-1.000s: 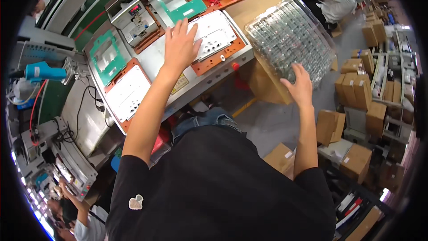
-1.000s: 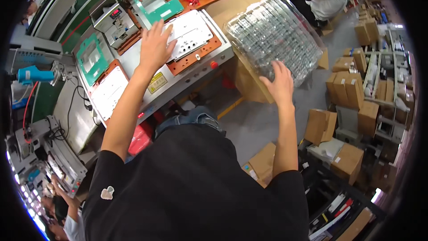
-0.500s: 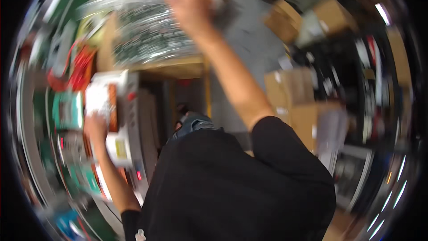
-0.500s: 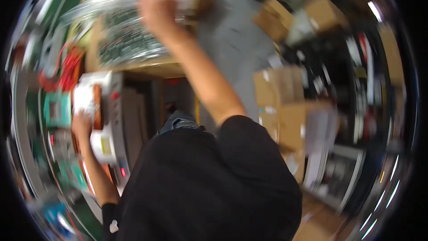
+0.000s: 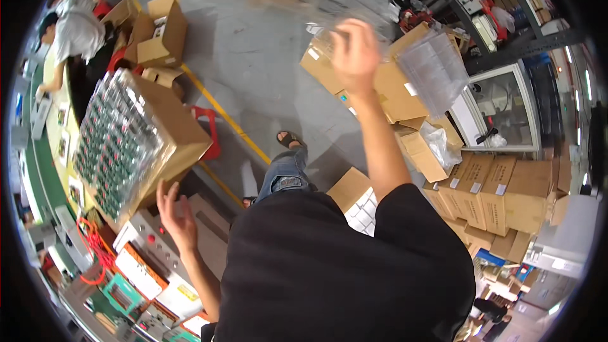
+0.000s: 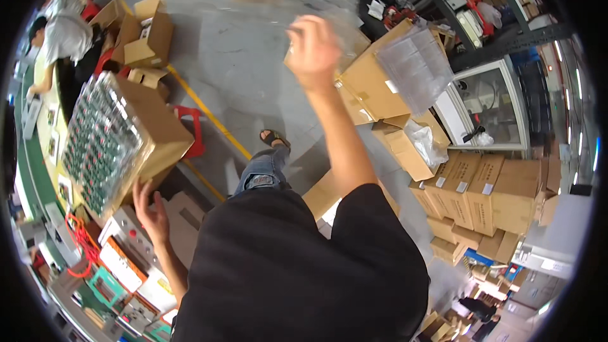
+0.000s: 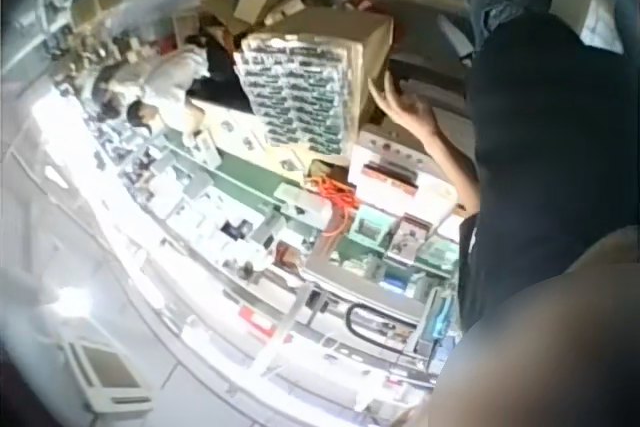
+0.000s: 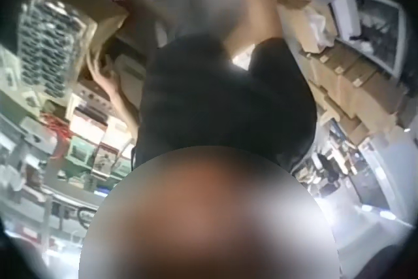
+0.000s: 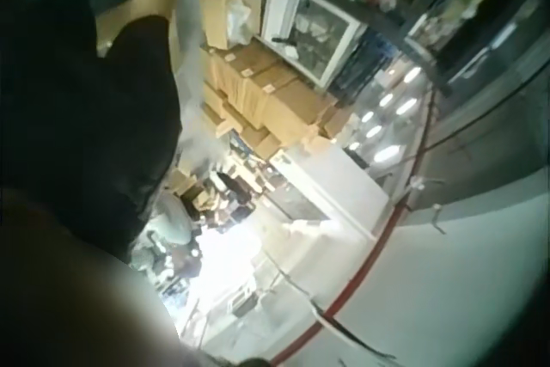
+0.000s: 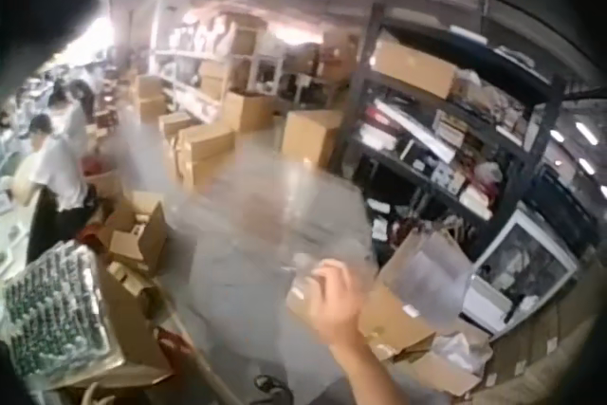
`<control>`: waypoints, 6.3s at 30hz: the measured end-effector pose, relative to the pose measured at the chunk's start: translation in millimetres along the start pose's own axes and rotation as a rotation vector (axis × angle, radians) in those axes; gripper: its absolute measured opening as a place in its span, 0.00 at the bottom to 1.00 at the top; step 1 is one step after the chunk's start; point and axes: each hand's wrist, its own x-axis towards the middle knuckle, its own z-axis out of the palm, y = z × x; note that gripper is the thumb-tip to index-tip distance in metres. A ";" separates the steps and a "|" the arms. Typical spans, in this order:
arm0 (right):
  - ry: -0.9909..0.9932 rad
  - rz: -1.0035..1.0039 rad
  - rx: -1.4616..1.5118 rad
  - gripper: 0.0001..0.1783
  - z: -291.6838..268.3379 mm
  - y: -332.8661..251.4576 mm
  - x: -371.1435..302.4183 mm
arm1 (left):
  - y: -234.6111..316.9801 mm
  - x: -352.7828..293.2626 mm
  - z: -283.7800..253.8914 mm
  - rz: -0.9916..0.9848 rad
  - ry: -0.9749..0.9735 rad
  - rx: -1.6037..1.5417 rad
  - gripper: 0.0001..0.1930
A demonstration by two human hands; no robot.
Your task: The worker is testing and assembling printed circuit boards at a factory workstation.
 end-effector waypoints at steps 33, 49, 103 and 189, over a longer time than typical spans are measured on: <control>-1.280 0.542 0.857 0.07 88.5 -7.1 -155.0 | 136.8 -57.4 2.6 -0.439 -0.478 -0.151 0.16; -1.067 -1.468 1.054 0.06 236.5 -420.4 139.5 | 102.2 -28.7 -93.1 -0.512 0.550 -0.406 0.13; -1.353 -1.738 1.914 0.14 151.0 -665.7 6.9 | 35.2 -31.9 -140.6 -1.038 1.351 0.532 0.16; -1.745 -1.835 1.451 0.11 52.1 -663.0 -28.7 | 44.5 -130.3 -189.5 -1.337 1.458 0.061 0.19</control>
